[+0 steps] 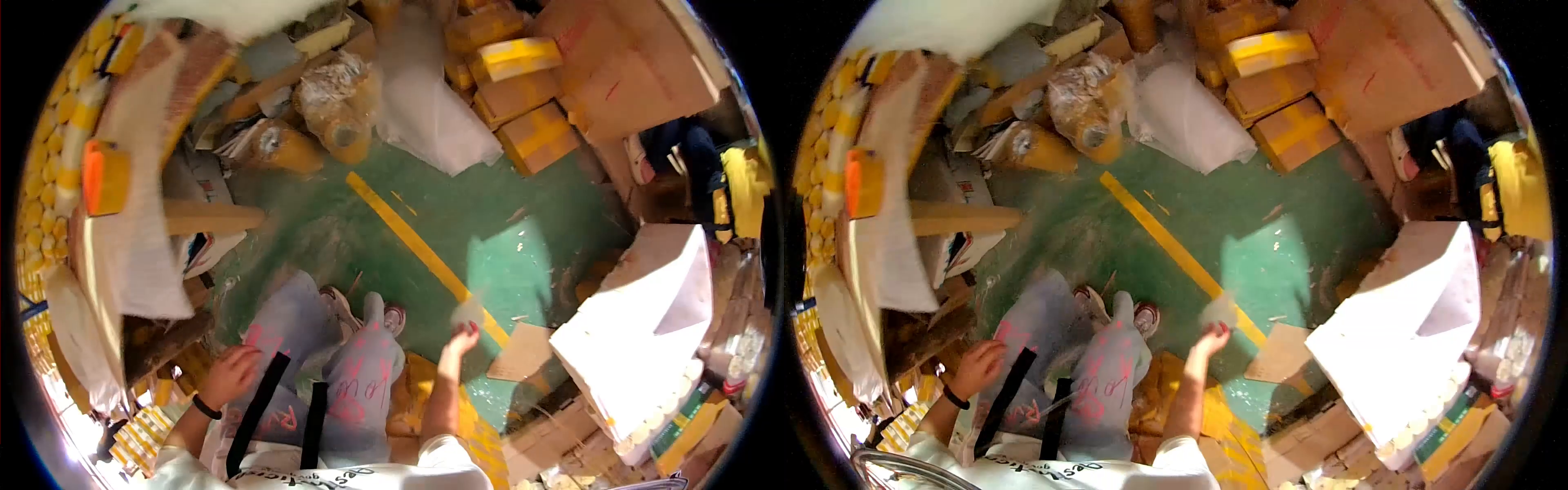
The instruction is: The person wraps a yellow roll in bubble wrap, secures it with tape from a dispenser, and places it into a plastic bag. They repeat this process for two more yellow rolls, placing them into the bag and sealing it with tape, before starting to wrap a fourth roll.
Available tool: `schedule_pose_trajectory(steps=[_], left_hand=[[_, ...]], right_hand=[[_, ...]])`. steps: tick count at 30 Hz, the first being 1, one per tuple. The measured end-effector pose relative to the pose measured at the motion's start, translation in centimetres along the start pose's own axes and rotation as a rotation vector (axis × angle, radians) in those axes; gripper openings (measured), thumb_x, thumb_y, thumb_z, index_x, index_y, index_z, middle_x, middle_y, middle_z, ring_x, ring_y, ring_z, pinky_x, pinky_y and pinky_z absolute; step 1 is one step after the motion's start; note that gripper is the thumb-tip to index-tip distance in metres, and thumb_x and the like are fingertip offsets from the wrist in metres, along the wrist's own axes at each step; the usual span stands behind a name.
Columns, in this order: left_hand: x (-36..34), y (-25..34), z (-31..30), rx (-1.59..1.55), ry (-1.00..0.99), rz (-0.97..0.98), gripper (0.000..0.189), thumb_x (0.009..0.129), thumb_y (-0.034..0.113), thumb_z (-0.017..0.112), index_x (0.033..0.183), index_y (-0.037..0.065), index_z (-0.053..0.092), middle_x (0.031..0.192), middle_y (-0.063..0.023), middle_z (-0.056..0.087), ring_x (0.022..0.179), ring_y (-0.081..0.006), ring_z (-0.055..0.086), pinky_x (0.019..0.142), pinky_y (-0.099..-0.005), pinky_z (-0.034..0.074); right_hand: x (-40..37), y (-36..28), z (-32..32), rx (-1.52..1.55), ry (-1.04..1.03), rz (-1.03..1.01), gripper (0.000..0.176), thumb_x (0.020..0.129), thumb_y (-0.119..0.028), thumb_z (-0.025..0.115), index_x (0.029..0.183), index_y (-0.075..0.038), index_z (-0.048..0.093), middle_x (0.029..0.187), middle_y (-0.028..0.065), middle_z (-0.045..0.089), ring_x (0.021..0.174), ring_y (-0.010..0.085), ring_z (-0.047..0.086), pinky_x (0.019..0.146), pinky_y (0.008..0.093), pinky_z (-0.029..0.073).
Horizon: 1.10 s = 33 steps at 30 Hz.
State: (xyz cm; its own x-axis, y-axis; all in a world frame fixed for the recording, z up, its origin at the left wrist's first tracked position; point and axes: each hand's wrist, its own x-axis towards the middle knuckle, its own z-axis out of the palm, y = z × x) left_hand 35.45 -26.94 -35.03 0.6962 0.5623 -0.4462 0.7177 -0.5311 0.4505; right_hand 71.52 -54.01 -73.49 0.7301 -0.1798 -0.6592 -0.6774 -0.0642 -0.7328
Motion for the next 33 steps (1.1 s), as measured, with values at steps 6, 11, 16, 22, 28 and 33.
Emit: schedule_pose_trajectory(steps=[6, 11, 16, 22, 28, 33], left_hand=[[-7.0, 11.6, -10.5, 0.087, 0.144, 0.124, 0.053, 0.075, 0.019, 0.068, 0.124, 0.009, 0.05, 0.128, -0.0151, 0.045, 0.113, -0.0367, 0.046, 0.095, -0.0456, 0.04], [-10.6, 17.9, -21.5, -0.259, 0.401, 0.035, 0.068, 0.071, 0.02, 0.074, 0.131, 0.009, 0.043, 0.122, -0.0165, 0.052, 0.111, -0.0341, 0.05, 0.096, -0.0442, 0.038], [-15.9, 16.2, -24.8, -0.467, 0.566, -0.14, 0.034, 0.079, 0.012, 0.065, 0.112, 0.01, 0.059, 0.076, -0.0114, 0.066, 0.069, -0.0247, 0.065, 0.062, -0.0327, 0.052], [-19.5, 8.6, -28.2, -0.579, 0.873, -0.196, 0.023, 0.082, 0.006, 0.061, 0.105, 0.006, 0.061, 0.083, -0.012, 0.067, 0.076, -0.0222, 0.067, 0.068, -0.0303, 0.052], [-19.3, -3.8, -33.5, -0.498, 0.967, -0.114, 0.013, 0.083, 0.008, 0.06, 0.095, 0.006, 0.062, 0.083, -0.0114, 0.066, 0.075, -0.0263, 0.066, 0.066, -0.0313, 0.052], [-14.2, -18.4, -38.3, -0.355, 1.08, -0.132, 0.016, 0.084, 0.014, 0.06, 0.099, 0.009, 0.061, 0.084, -0.0117, 0.065, 0.072, -0.0287, 0.064, 0.065, -0.0357, 0.051]], right_hand=[[-32.6, -24.2, 7.3, -0.76, -1.204, -0.599, 0.054, 0.072, -0.004, 0.06, 0.123, -0.007, 0.045, 0.105, 0.0122, 0.054, 0.094, 0.0231, 0.055, 0.082, 0.0325, 0.045], [-49.6, -38.5, 8.5, -0.738, -1.868, -0.44, 0.046, 0.073, -0.006, 0.061, 0.118, -0.006, 0.054, 0.101, 0.0076, 0.063, 0.09, 0.0168, 0.062, 0.082, 0.029, 0.049], [-53.3, -41.7, 13.7, -0.712, -1.833, -0.379, 0.023, 0.073, -0.005, 0.063, 0.096, -0.005, 0.062, 0.087, 0.0035, 0.064, 0.071, 0.011, 0.059, 0.065, 0.0256, 0.047], [-52.9, -42.9, 29.0, -0.021, -1.272, -0.202, 0.022, 0.077, 0.004, 0.054, 0.098, 0.0, 0.054, 0.091, 0.0074, 0.06, 0.08, 0.0139, 0.058, 0.068, 0.0267, 0.048], [-57.3, -37.9, 41.4, 0.154, -1.104, 0.214, 0.011, 0.085, -0.002, 0.058, 0.094, 0.001, 0.053, 0.088, 0.0078, 0.057, 0.08, 0.0188, 0.057, 0.069, 0.0317, 0.053], [-60.8, -30.1, 42.4, -0.501, -0.863, -1.227, 0.036, 0.073, -0.018, 0.07, 0.098, 0.001, 0.053, 0.087, 0.012, 0.058, 0.072, 0.0287, 0.057, 0.062, 0.037, 0.047]])
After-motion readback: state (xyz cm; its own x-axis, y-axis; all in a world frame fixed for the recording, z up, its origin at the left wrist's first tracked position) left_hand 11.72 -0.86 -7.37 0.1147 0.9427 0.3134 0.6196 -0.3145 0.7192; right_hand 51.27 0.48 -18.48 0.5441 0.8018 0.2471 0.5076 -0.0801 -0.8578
